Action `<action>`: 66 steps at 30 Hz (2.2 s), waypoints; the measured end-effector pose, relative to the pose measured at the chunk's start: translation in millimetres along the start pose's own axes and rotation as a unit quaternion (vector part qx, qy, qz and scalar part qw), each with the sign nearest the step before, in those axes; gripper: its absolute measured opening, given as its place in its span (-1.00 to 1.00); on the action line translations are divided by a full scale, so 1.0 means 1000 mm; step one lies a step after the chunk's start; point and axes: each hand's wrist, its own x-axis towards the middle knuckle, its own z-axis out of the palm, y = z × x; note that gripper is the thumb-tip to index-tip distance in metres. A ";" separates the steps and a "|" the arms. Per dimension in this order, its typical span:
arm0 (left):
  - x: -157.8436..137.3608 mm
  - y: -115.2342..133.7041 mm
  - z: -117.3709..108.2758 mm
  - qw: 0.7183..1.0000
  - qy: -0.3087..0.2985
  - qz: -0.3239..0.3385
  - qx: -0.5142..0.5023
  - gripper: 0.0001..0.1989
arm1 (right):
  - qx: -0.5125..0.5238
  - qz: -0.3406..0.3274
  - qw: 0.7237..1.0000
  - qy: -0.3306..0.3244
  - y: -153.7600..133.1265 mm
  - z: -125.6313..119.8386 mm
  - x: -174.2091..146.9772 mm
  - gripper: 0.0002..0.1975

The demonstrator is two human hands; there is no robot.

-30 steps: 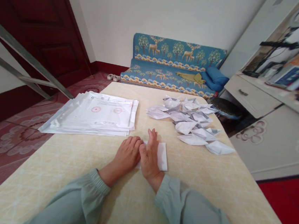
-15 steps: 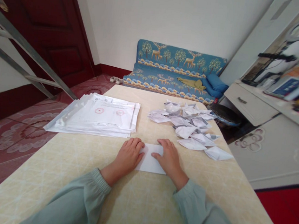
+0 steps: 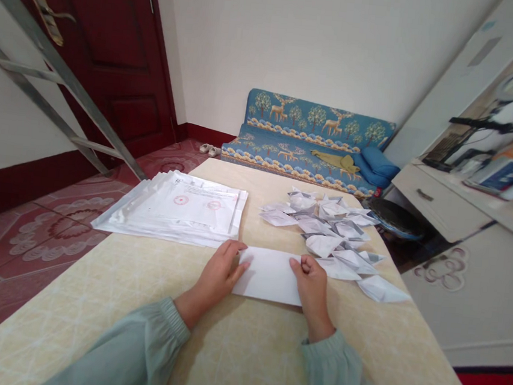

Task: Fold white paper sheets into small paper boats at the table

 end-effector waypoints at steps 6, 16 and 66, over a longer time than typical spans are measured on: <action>0.002 0.005 0.001 0.956 0.052 -0.121 -0.263 -0.42 | 0.112 0.022 0.984 0.136 0.002 0.001 0.001 -0.62; -0.002 0.028 0.009 0.916 -0.106 -0.149 -0.356 -0.61 | 0.123 0.000 0.982 0.141 -0.023 0.020 -0.015 -0.66; -0.002 0.019 0.017 0.887 -0.031 -0.240 -0.394 -0.57 | 0.273 0.106 0.956 0.007 -0.021 0.041 -0.027 -0.64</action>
